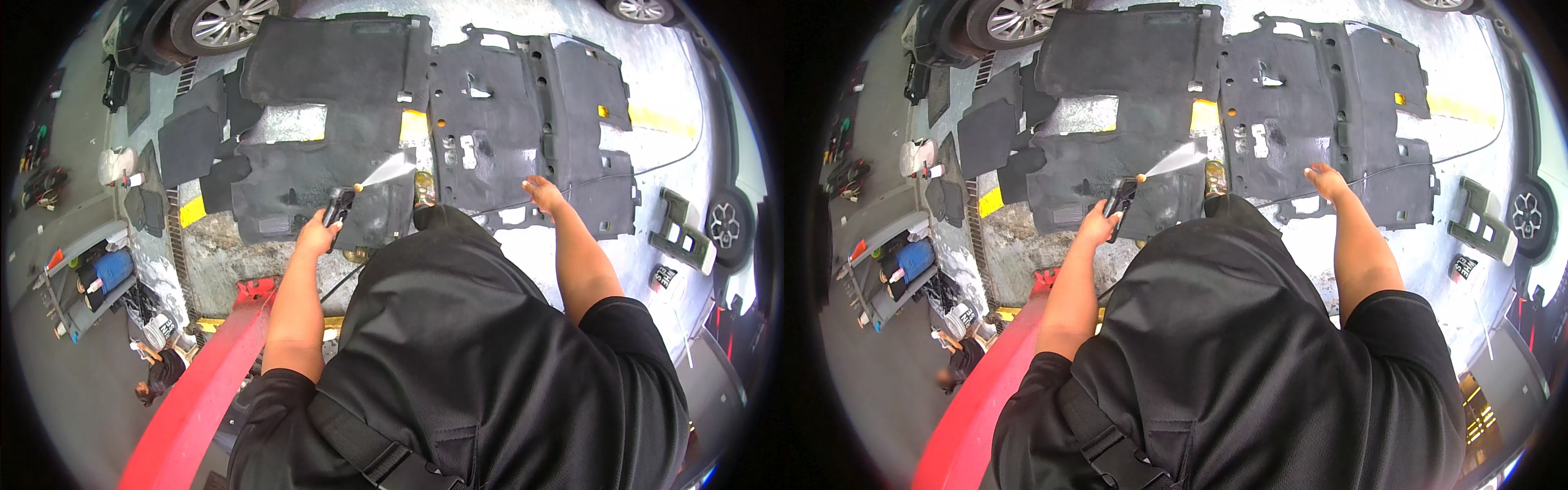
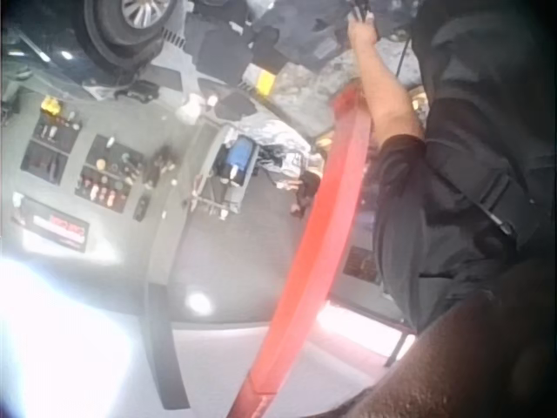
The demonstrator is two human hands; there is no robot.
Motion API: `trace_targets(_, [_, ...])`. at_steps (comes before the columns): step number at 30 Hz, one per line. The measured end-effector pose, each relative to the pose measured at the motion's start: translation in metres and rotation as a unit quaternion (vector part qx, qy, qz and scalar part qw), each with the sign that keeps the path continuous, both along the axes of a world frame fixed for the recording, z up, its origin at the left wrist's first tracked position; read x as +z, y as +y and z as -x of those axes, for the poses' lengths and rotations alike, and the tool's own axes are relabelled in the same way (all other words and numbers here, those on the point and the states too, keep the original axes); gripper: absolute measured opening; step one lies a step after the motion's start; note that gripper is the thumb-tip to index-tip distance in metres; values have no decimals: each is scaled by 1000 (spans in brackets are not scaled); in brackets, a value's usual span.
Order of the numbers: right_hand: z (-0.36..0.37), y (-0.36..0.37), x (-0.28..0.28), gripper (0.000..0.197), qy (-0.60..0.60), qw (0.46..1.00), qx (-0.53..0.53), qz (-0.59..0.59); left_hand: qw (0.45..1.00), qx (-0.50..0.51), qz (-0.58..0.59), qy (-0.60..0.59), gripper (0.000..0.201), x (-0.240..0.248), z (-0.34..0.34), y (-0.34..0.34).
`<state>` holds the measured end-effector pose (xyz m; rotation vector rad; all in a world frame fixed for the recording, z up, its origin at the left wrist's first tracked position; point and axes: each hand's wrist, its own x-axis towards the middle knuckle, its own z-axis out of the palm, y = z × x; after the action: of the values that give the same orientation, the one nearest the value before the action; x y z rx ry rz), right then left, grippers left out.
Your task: The person uses a pressure washer to clean several black car floor mats laid out on the garage floor. They systematically spray each mat, moving the nozzle across the surfaces to remove dirt and debris.
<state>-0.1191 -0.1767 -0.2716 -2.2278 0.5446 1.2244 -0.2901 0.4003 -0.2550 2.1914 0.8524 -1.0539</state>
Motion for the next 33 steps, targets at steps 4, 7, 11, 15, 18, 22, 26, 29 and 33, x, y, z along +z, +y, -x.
trace_targets(4, [-10,12,12,62,8,1000,7,1,998,-45,-31,-6,67,20,-8,-38])
trace_targets(7, [-11,14,16,61,7,1000,14,19,993,-92,-66,5,67,25,-7,-45])
trace_targets(11, [-6,2,5,61,-7,1000,19,13,991,-87,-102,20,66,23,3,-37])
trace_targets(15, [-5,13,12,60,14,1000,-1,4,987,-43,-151,28,65,33,15,-8])
trace_targets(18, [-4,12,8,61,17,1000,11,9,981,-9,-192,17,65,32,20,18])
trace_targets(22, [-12,12,1,61,22,999,26,15,984,10,-180,15,70,28,21,37])
trace_targets(26, [-17,15,1,61,12,1000,5,-15,990,-14,-134,29,71,32,10,25])
trace_targets(29, [-18,19,-3,61,7,1000,2,-19,995,-16,-99,24,70,41,-7,10])
trace_targets(33, [-15,24,-15,61,9,999,41,-3,994,-31,-101,-39,69,93,-55,-5])
